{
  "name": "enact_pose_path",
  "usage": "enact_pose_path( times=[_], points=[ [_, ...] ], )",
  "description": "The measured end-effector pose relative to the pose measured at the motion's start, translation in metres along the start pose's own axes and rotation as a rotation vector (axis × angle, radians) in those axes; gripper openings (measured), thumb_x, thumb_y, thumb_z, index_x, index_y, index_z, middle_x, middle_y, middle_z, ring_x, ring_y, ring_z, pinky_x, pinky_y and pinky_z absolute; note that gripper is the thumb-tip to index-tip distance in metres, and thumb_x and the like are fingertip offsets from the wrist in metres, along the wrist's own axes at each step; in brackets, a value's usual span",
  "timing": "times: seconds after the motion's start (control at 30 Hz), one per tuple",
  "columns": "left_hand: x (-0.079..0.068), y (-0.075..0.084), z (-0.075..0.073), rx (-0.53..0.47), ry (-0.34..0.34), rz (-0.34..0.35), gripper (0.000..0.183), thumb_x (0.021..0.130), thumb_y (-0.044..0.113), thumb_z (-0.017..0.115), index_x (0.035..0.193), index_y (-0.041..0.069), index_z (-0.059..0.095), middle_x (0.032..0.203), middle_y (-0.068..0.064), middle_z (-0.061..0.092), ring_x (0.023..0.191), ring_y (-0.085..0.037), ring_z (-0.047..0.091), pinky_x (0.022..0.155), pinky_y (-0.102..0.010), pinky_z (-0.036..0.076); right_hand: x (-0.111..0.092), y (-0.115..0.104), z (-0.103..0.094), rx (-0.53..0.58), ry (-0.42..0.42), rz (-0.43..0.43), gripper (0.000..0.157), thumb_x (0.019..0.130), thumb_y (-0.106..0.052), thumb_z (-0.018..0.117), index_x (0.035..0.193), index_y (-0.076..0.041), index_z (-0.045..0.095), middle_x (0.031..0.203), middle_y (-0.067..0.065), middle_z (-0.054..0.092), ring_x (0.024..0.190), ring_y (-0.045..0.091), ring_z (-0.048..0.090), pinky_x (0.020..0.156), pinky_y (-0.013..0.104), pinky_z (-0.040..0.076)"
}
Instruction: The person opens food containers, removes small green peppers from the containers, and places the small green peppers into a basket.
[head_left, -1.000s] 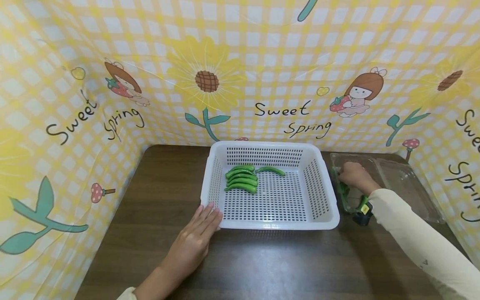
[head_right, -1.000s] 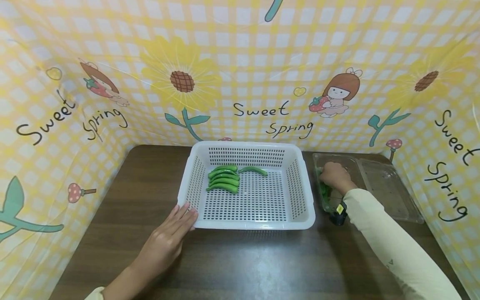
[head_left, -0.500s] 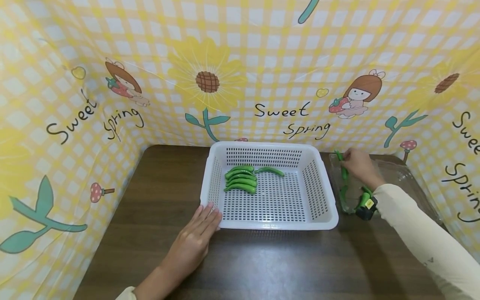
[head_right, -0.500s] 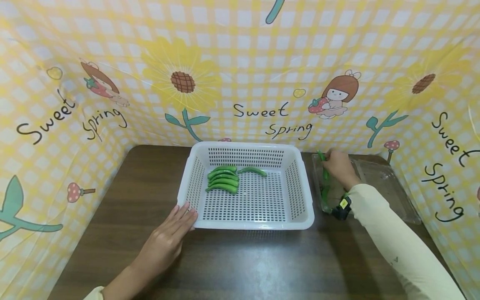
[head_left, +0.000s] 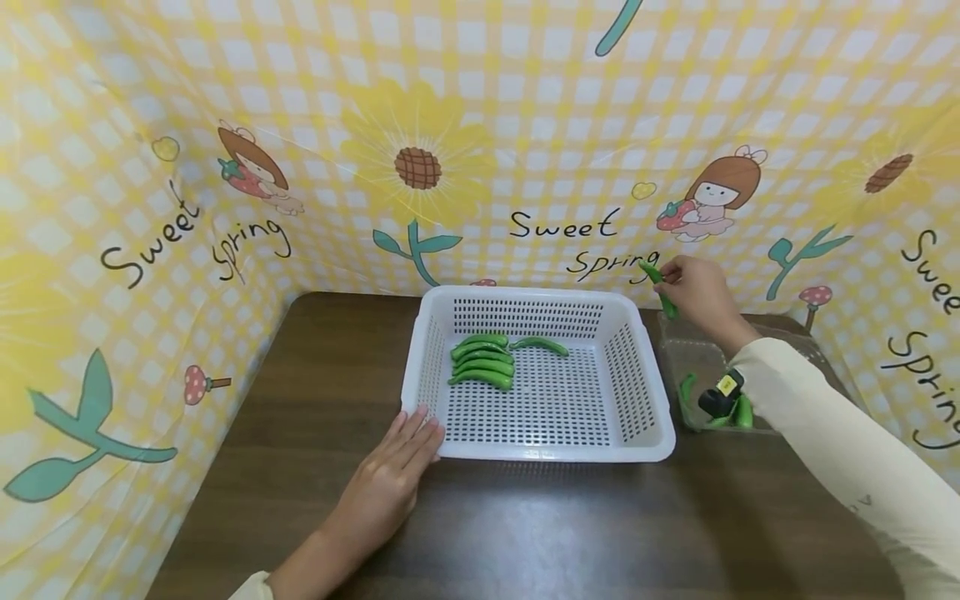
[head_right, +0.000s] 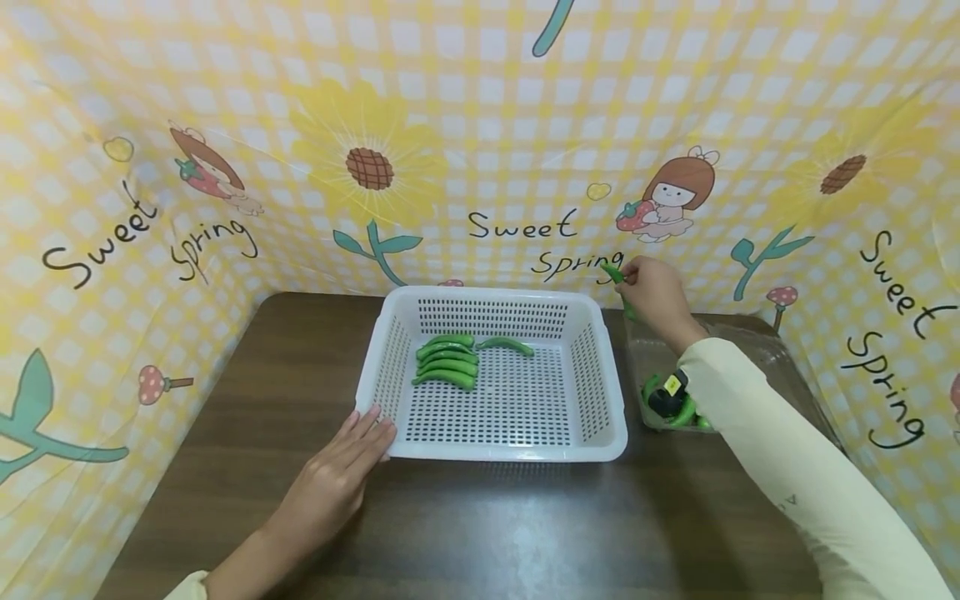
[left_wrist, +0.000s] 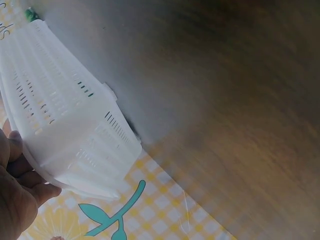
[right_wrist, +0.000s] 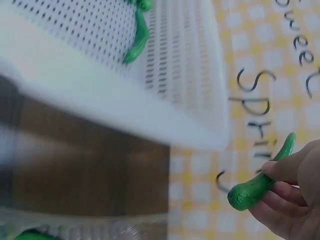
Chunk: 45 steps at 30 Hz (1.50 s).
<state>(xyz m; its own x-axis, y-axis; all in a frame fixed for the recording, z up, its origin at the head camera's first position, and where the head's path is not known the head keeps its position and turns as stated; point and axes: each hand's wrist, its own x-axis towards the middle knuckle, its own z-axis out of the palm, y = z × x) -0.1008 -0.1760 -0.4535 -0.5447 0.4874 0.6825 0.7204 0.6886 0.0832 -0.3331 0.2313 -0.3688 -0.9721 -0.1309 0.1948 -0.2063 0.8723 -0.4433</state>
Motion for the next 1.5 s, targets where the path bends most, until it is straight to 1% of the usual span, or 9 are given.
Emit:
enact_pose_path(
  times=[0.3, 0.5, 0.67, 0.97, 1.1, 1.2, 1.3, 1.37, 1.5],
  points=[
    [-0.002, 0.0, 0.001, -0.01, 0.02, -0.003, 0.036, 0.097, 0.014, 0.033, 0.108, -0.008, 0.059, 0.112, -0.02, 0.057, 0.108, -0.035, 0.05, 0.091, -0.051, 0.039, 0.015, -0.048, 0.008, 0.006, -0.002, -0.137, 0.021, 0.079, -0.007, 0.065, 0.098, 0.001, 0.062, 0.089, 0.015, 0.063, 0.08, 0.026, 0.06, 0.067, 0.039, 0.05],
    [-0.002, 0.0, 0.001, -0.009, 0.027, 0.0, 0.036, 0.097, 0.013, 0.033, 0.107, -0.008, 0.059, 0.112, -0.02, 0.057, 0.107, -0.036, 0.051, 0.091, -0.052, 0.039, 0.018, -0.076, 0.021, 0.073, -0.078, -0.16, 0.021, 0.079, -0.004, 0.065, 0.099, 0.0, 0.062, 0.091, 0.013, 0.063, 0.083, 0.022, 0.06, 0.068, 0.035, 0.052],
    [-0.002, 0.001, 0.002, -0.01, 0.019, -0.003, 0.036, 0.097, 0.013, 0.032, 0.108, -0.008, 0.059, 0.113, -0.02, 0.056, 0.109, -0.036, 0.05, 0.092, -0.052, 0.039, 0.02, -0.097, 0.034, 0.056, -0.154, -0.233, 0.021, 0.077, -0.005, 0.068, 0.097, -0.002, 0.064, 0.09, 0.01, 0.063, 0.082, 0.019, 0.059, 0.069, 0.032, 0.051],
    [-0.001, 0.002, 0.001, -0.016, 0.011, -0.009, 0.036, 0.097, 0.013, 0.032, 0.11, -0.008, 0.058, 0.114, -0.021, 0.056, 0.109, -0.036, 0.049, 0.092, -0.052, 0.038, 0.015, -0.118, 0.07, -0.108, -0.329, -0.385, 0.019, 0.074, -0.005, 0.069, 0.092, -0.009, 0.066, 0.081, 0.001, 0.061, 0.072, 0.013, 0.054, 0.07, 0.03, 0.049],
    [-0.002, 0.002, 0.002, -0.017, 0.0, -0.011, 0.036, 0.097, 0.013, 0.032, 0.112, -0.008, 0.056, 0.115, -0.021, 0.055, 0.111, -0.036, 0.048, 0.093, -0.051, 0.038, 0.008, -0.121, 0.088, -0.195, -0.408, -0.438, 0.009, 0.075, -0.001, 0.065, 0.076, -0.008, 0.061, 0.064, -0.002, 0.048, 0.056, 0.013, 0.04, 0.052, 0.023, 0.038],
    [-0.001, 0.001, 0.001, -0.016, -0.003, -0.012, 0.036, 0.097, 0.013, 0.032, 0.112, -0.008, 0.056, 0.116, -0.021, 0.054, 0.111, -0.035, 0.048, 0.093, -0.051, 0.037, 0.003, -0.123, 0.098, -0.248, -0.454, -0.452, 0.015, 0.077, 0.0, 0.063, 0.068, -0.01, 0.056, 0.059, -0.003, 0.043, 0.051, 0.011, 0.036, 0.046, 0.022, 0.031],
    [-0.001, 0.001, 0.0, -0.016, 0.0, -0.014, 0.036, 0.097, 0.013, 0.032, 0.11, -0.008, 0.057, 0.116, -0.021, 0.055, 0.111, -0.035, 0.048, 0.093, -0.052, 0.038, 0.0, -0.124, 0.108, -0.316, -0.476, -0.473, 0.012, 0.079, 0.0, 0.06, 0.073, -0.009, 0.062, 0.065, -0.003, 0.054, 0.055, 0.008, 0.044, 0.049, 0.02, 0.038],
    [0.0, 0.001, -0.001, -0.018, 0.0, -0.016, 0.036, 0.097, 0.013, 0.032, 0.11, -0.008, 0.058, 0.116, -0.02, 0.054, 0.111, -0.035, 0.048, 0.093, -0.052, 0.038, -0.003, -0.123, 0.114, -0.377, -0.48, -0.482, 0.014, 0.08, -0.002, 0.059, 0.086, -0.011, 0.067, 0.078, -0.002, 0.062, 0.065, 0.008, 0.053, 0.06, 0.022, 0.047],
    [0.0, 0.001, -0.003, -0.018, -0.006, -0.02, 0.035, 0.097, 0.013, 0.032, 0.111, -0.008, 0.057, 0.116, -0.02, 0.054, 0.111, -0.035, 0.048, 0.093, -0.051, 0.038, -0.006, -0.122, 0.125, -0.458, -0.501, -0.494, 0.018, 0.084, -0.004, 0.056, 0.097, -0.012, 0.066, 0.087, 0.0, 0.063, 0.075, 0.011, 0.056, 0.071, 0.025, 0.05]
  ],
)
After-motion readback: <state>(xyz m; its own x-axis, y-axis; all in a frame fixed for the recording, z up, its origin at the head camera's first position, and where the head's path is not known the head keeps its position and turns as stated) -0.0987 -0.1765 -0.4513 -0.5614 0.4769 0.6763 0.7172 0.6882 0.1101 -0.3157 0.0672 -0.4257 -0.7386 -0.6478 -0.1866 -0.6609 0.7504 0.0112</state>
